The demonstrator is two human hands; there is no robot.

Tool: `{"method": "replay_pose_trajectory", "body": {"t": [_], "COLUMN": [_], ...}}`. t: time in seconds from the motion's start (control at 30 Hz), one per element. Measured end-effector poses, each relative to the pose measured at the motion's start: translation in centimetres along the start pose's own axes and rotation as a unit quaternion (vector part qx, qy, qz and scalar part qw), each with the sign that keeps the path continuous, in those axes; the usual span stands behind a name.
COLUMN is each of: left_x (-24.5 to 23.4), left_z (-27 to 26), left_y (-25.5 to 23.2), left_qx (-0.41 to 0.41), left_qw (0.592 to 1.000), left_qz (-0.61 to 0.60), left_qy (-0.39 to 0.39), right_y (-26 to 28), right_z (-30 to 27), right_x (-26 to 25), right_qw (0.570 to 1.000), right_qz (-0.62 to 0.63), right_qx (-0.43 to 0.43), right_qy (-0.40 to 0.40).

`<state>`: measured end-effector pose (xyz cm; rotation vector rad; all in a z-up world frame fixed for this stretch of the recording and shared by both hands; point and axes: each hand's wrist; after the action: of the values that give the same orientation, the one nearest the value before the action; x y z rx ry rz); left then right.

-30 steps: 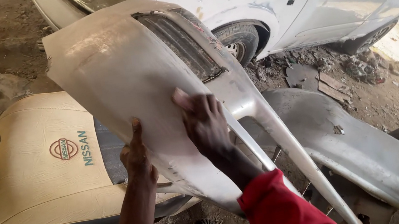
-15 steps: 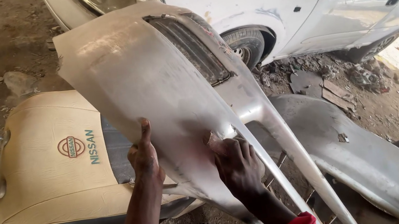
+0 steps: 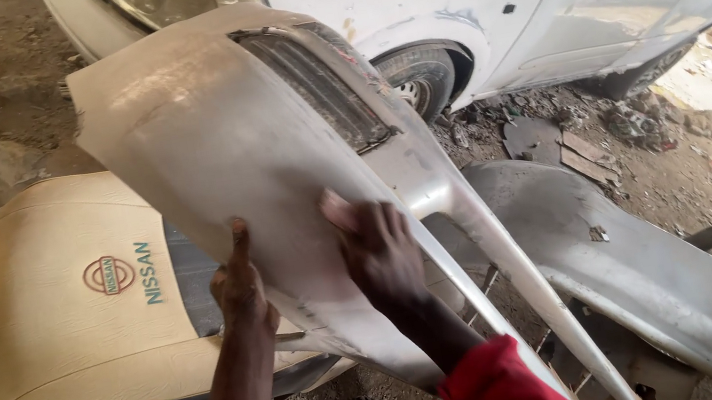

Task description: The person sands the surface of a detached white car bumper using a sanding block. The bumper is positioned on top of a beige car seat with a Nissan logo, and a white car is visible in the background.

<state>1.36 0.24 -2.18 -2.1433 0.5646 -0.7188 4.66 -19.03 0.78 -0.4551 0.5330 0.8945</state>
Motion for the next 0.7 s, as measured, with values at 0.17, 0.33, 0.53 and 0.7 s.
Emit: {"method": "replay_pose_trajectory", "body": {"t": [0.17,0.33,0.53,0.7], "left_x": [0.1,0.3,0.3,0.2], "left_z": [-1.2,-1.3,-2.5,-2.6], "left_y": [-1.1,-0.8,-1.5,-1.8], "left_qx": [-0.035,-0.001,-0.007,-0.007], "left_qw": [0.999,1.000,1.000,1.000], "left_qz": [-0.024,-0.027,-0.018,-0.004], "left_qy": [-0.006,-0.005,-0.001,-0.003], "right_y": [1.9,0.3,1.8,1.4], "right_z": [-6.2,-3.8,7.5,3.7], "right_x": [-3.8,-1.8,0.8,0.1], "right_qw": [0.998,0.999,0.998,1.000], "right_qz": [-0.019,-0.026,0.001,0.001], "right_qx": [0.057,-0.002,-0.002,0.009], "right_qy": [0.033,0.020,-0.062,-0.018]}}
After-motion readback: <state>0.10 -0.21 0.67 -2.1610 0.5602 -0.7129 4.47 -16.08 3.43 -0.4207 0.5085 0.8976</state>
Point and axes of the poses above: each hand's wrist, its own z-axis towards the middle knuckle, its own x-axis out of the palm, y = z × x, and after that the axes turned 15 degrees about z, right-handed
